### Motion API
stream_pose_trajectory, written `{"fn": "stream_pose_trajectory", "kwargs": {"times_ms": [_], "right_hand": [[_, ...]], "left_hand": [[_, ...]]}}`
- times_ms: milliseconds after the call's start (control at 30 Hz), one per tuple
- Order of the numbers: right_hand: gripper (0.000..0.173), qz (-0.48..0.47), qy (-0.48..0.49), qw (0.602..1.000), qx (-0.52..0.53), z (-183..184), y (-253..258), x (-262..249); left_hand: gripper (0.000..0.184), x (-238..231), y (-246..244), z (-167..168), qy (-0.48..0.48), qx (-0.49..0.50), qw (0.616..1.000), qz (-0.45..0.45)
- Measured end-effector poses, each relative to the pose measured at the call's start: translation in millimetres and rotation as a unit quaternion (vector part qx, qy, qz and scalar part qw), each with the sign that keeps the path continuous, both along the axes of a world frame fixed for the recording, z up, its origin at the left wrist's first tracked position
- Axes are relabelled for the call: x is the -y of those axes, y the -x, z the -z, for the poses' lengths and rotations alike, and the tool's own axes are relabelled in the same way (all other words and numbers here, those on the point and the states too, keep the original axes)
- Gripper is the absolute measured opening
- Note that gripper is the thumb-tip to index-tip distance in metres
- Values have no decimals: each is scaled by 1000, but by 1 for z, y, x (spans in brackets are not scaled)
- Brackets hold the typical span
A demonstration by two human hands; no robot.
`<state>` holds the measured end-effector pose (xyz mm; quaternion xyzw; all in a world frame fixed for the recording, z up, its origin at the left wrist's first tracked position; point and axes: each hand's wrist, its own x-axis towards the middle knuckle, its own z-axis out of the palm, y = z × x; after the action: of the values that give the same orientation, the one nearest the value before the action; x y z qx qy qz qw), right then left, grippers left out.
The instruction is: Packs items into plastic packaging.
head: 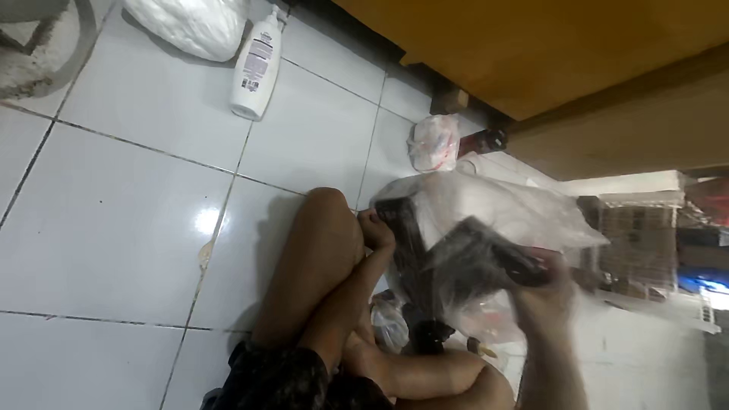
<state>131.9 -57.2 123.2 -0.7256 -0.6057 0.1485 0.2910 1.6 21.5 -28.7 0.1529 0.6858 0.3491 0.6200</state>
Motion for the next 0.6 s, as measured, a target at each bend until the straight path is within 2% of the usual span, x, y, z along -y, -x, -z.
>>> {"fn": "stream_pose_trajectory", "kwargs": {"times_ms": [100,200,300,400,600], "right_hand": [[68,74,-53,996,-14,-65,-37,34],[76,152,-117,979,-72,-113,-84,75],[38,285,-207,919,-175,-127,-121,112],[20,385,-256,834,-302,-110,-150,141],[35,512,-325,594,-528,-20,-204,172]], "left_hand": [[33,2,-5,3,-2,-15,1000,9],[40,11,-11,-3,-68,-23,997,22],[49,26,-9,-12,-176,-22,983,49],[48,41,-1,-12,-248,-16,966,72],[42,68,22,6,-282,1,951,129]]}}
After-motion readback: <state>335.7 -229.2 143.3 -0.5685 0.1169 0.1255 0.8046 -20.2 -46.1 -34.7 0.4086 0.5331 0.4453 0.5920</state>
